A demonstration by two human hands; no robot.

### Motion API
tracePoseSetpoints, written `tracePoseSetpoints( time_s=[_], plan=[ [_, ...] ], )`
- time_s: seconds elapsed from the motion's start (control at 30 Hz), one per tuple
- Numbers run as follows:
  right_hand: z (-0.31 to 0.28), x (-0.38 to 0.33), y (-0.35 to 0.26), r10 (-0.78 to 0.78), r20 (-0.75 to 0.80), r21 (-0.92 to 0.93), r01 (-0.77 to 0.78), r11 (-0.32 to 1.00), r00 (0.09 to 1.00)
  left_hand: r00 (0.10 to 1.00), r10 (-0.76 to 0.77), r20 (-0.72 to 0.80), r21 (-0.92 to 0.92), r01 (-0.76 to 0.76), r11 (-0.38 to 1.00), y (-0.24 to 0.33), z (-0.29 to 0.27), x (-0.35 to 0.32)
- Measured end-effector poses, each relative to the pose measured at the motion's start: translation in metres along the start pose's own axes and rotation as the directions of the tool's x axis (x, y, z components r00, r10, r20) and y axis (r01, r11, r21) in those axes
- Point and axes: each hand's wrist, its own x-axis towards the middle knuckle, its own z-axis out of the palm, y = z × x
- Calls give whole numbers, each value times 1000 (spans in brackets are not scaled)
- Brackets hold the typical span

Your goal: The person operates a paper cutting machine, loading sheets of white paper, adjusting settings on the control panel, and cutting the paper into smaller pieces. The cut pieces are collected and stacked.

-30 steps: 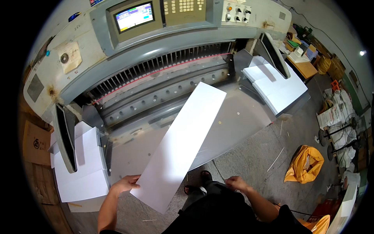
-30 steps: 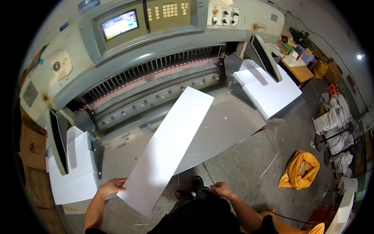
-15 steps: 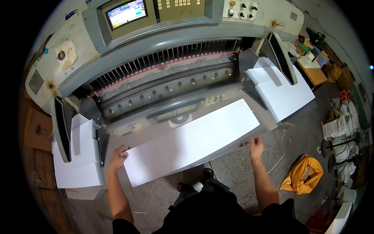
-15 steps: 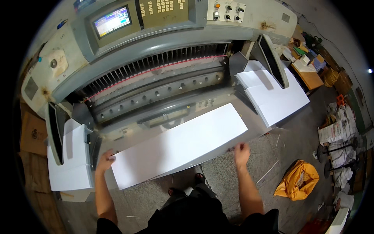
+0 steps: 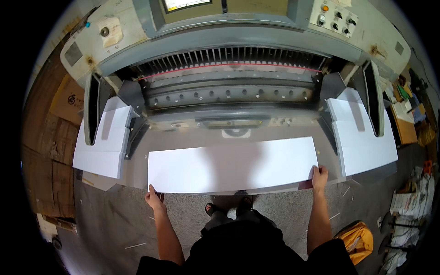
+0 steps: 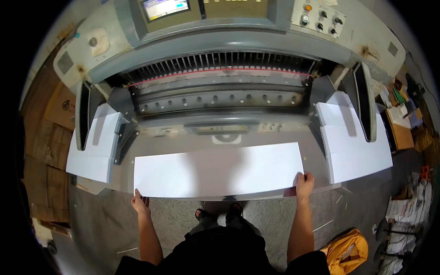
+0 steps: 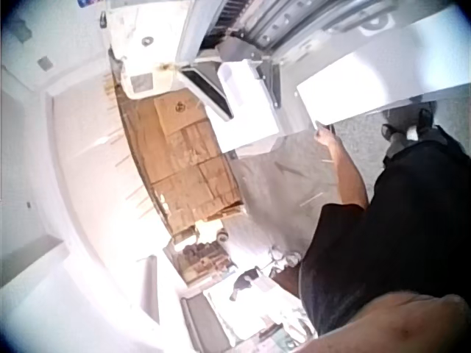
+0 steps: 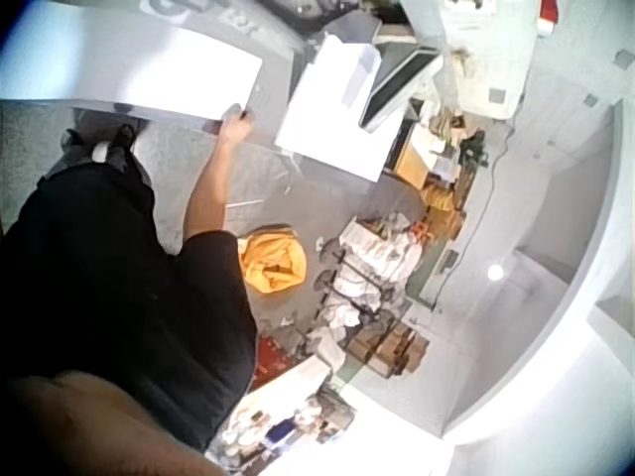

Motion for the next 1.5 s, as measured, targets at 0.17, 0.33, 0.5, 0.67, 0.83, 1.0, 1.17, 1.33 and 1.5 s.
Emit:
tracePoseSetpoints(
  time_s=[0.17,0.33,0.5,0.67,0.83,1.0,1.17,1.33,1.5],
  plan=[
    [-19,-48,18,142,15,81,-142,987,990,989,-130,74,27,129,991,7,-22,13],
    [-39,-119,-7,593,155,507,-579,639,790,940,-200,277,-124,242,962,14,-23,-29],
    [-18,-165,-62,421,812,346,-914,211,404,782,-337,524,104,334,937,10,-5,-98],
    [-8,-142,-110,453,718,361,-840,406,528,859,-249,448,343,92,935,28,30,-100],
    [45,-66,-148,372,803,261,-836,483,466,838,-256,482,322,103,941,36,114,-45],
    [144,38,-179,285,773,429,-798,424,567,803,-247,542,261,118,958,45,253,42],
    [254,157,-219,236,760,508,-780,364,605,815,-151,560,146,82,986,66,400,100],
    [335,264,-252,169,827,442,-805,396,537,851,-98,516,56,80,995,88,514,139],
    [388,341,-285,122,837,420,-770,481,533,775,-126,620,145,45,988,115,581,175]
  ],
)
